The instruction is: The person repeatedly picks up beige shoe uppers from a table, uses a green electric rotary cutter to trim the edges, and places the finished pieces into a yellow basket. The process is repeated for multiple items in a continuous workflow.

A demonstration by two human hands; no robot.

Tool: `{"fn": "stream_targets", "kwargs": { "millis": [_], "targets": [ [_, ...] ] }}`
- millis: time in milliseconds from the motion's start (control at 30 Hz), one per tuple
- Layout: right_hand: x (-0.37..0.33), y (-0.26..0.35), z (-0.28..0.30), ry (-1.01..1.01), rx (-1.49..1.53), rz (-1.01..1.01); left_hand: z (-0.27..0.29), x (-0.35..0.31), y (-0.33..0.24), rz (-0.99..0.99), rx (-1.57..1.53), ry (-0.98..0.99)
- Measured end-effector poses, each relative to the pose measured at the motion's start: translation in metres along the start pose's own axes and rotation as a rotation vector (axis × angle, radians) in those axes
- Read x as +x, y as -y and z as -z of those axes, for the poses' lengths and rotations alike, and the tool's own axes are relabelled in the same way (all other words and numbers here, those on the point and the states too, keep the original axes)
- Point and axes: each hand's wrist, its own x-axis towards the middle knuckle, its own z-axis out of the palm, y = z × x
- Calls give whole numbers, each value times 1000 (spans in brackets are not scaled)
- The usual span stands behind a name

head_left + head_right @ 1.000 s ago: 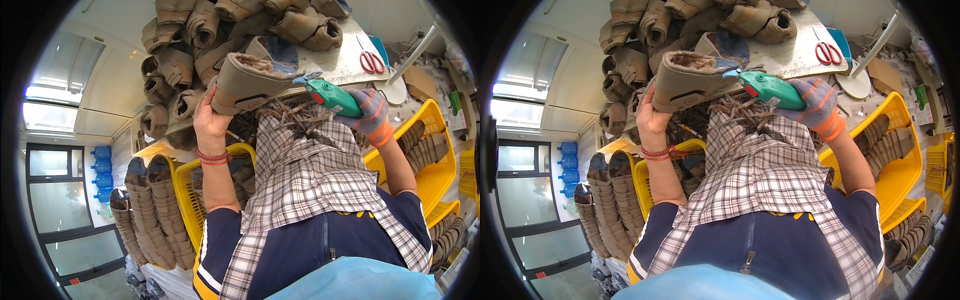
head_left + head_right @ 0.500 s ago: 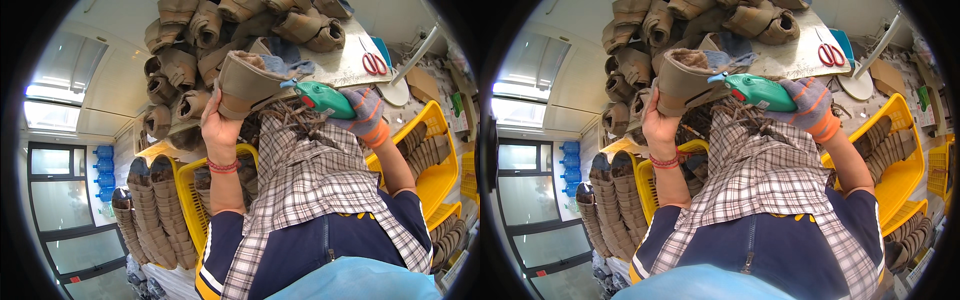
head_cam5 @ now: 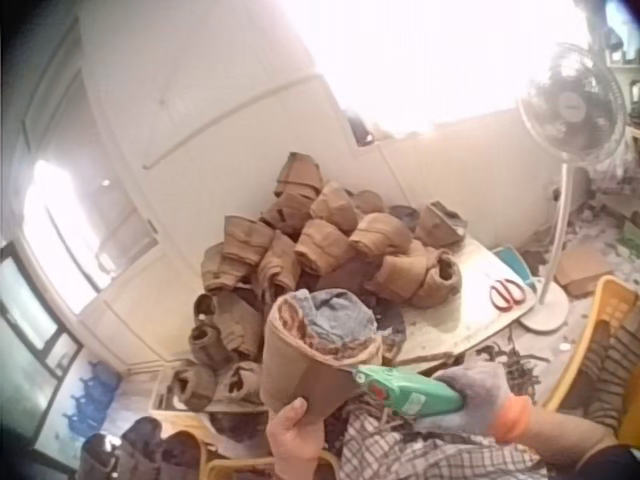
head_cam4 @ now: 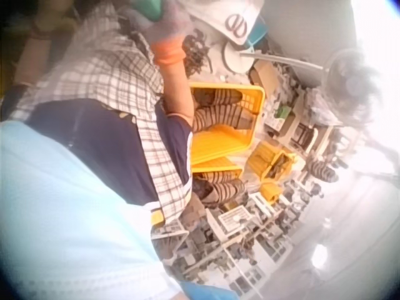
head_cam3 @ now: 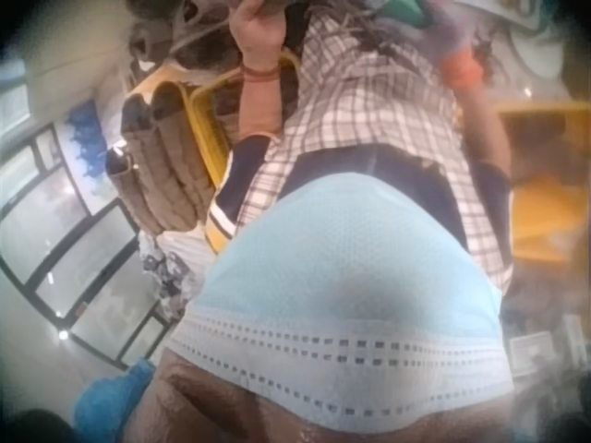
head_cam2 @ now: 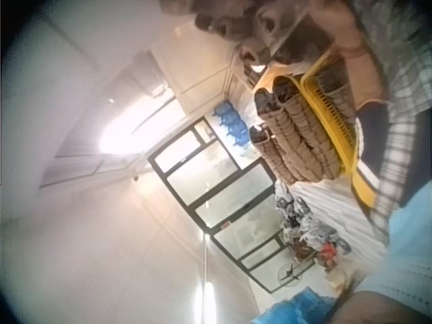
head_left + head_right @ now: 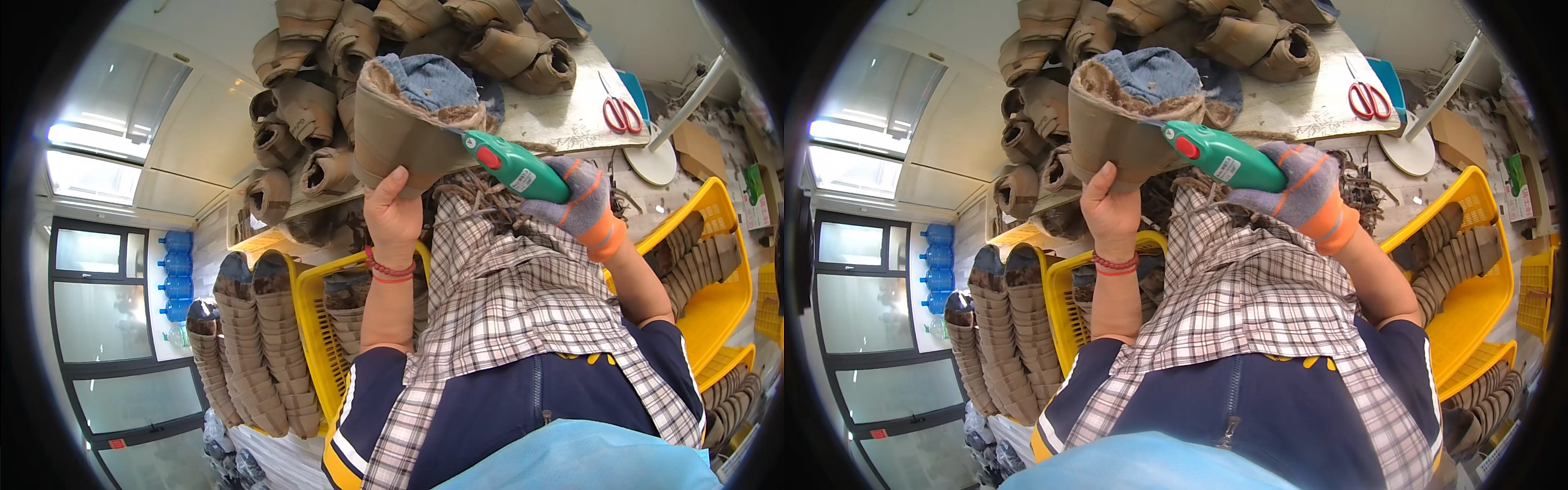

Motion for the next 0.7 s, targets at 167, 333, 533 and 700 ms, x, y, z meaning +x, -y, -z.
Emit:
{"fn": "stream_targets", "kwargs": {
  "millis": [167, 333, 533, 700],
  "targets": [
    [-2, 4, -10, 55, 309, -269, 5, -7, 18, -121, 270, 115],
    [-3, 7, -14, 22, 410, -370, 12, -9, 28, -204, 736, 114],
    [-5, 1, -17, -36, 392, -456, 17, -1, 33, -518, 1407, 344],
    [-7, -5, -16, -109, 330, -468, 16, -8, 38, -640, 1850, 471]
  ]
}}
